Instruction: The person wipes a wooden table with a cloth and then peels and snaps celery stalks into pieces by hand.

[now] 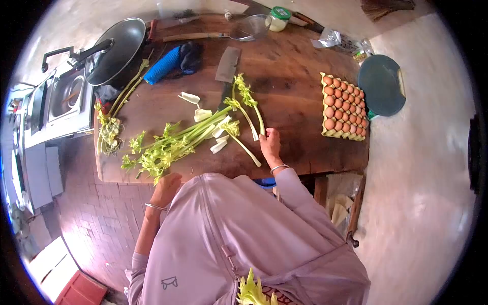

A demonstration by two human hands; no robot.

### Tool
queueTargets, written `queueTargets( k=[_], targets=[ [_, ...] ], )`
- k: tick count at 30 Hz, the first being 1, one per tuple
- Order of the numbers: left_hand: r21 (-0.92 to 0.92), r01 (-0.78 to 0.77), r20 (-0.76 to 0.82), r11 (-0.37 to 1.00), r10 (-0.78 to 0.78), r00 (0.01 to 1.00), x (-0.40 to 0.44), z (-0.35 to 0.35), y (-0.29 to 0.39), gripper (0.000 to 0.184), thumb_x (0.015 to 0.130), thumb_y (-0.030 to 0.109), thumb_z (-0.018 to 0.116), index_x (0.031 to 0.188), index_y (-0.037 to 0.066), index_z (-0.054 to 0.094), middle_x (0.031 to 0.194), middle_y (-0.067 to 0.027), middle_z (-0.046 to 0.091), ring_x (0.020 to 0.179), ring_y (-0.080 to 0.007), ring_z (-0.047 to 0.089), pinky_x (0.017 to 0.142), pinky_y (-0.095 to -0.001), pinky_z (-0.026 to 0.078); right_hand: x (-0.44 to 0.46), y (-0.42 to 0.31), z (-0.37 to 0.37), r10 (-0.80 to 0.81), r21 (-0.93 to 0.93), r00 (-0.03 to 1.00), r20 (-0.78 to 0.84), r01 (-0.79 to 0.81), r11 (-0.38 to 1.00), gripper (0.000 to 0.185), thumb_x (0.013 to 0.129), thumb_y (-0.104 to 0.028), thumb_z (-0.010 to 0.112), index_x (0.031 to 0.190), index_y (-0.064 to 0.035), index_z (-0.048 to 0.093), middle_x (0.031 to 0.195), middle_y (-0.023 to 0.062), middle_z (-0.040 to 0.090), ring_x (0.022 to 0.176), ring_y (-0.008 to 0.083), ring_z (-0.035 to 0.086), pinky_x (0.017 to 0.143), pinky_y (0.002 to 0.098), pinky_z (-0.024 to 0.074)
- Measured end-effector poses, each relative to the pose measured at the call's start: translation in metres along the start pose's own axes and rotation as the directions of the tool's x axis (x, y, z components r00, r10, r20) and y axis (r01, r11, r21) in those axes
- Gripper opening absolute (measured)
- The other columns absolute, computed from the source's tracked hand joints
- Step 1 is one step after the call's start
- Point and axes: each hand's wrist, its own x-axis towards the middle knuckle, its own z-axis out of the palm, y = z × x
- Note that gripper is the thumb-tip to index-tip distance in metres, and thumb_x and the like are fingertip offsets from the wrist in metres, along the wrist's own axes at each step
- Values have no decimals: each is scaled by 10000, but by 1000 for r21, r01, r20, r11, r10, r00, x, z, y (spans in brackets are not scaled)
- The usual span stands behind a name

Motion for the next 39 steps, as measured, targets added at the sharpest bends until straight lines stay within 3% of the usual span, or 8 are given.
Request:
queueTargets(
  k=[4,9,16,21,30,32,35,39],
  targets=[
    [-38,184,2,982,-185,983,-13,4,13,221,790,107,488,935,-36,574,826,-173,606,780,-253,596,689,-316,461,13,4,4,-155,-220,987,46,161,962,326,690,-150,608,952,-54,440,942,151,504,877,341,515,698,440,435],
    [147,-19,-38,989,25,999,-16,12,12,209,792,118,480,928,-9,575,902,-170,588,851,-320,559,734,-356,445,34,24,7,-164,-160,982,91,177,971,344,674,-132,589,970,-18,454,907,197,536,808,376,536,695,419,446],
    [342,-158,3,926,168,986,-8,-1,93,214,779,99,493,963,6,551,916,-162,564,837,-344,543,718,-383,444,17,-49,-95,-98,593,878,468,-229,772,105,883,-102,417,924,-31,483,704,35,523,604,67,525,401,185,420],
    [708,-589,39,390,811,583,15,-8,224,313,668,90,569,965,-5,542,1041,-155,506,1014,-309,478,916,-399,353,-29,-127,-136,-584,327,651,485,484,812,254,895,-262,406,953,-23,468,817,180,567,673,373,556,595,430,437],
    [681,-466,-25,565,654,756,15,14,240,109,748,87,553,838,32,523,671,-107,536,595,-261,560,524,-361,461,-43,-182,-181,-744,348,668,-22,702,621,177,860,-82,417,1018,-9,448,829,180,560,699,346,561,582,401,435],
    [624,-495,-108,605,694,712,10,26,245,138,748,72,553,871,17,520,676,-124,542,584,-279,560,519,-373,459,-47,-190,-178,-520,650,848,103,338,680,190,894,-103,375,1041,-3,441,825,147,568,683,250,582,594,337,450],
    [521,-549,-243,654,730,638,8,34,246,232,751,50,541,967,-23,500,714,-159,561,603,-311,566,520,-390,454,-52,-208,-167,-499,762,864,-59,362,537,292,944,-223,291,1052,5,438,896,79,563,821,134,546,717,279,440],
    [562,-507,-292,653,731,617,5,34,232,248,754,63,528,977,-30,475,598,-84,527,507,-218,556,426,-324,445,-60,-234,-157,-465,973,883,66,46,225,317,945,-232,275,1103,10,404,981,136,537,874,197,557,808,313,443]
  ],
)
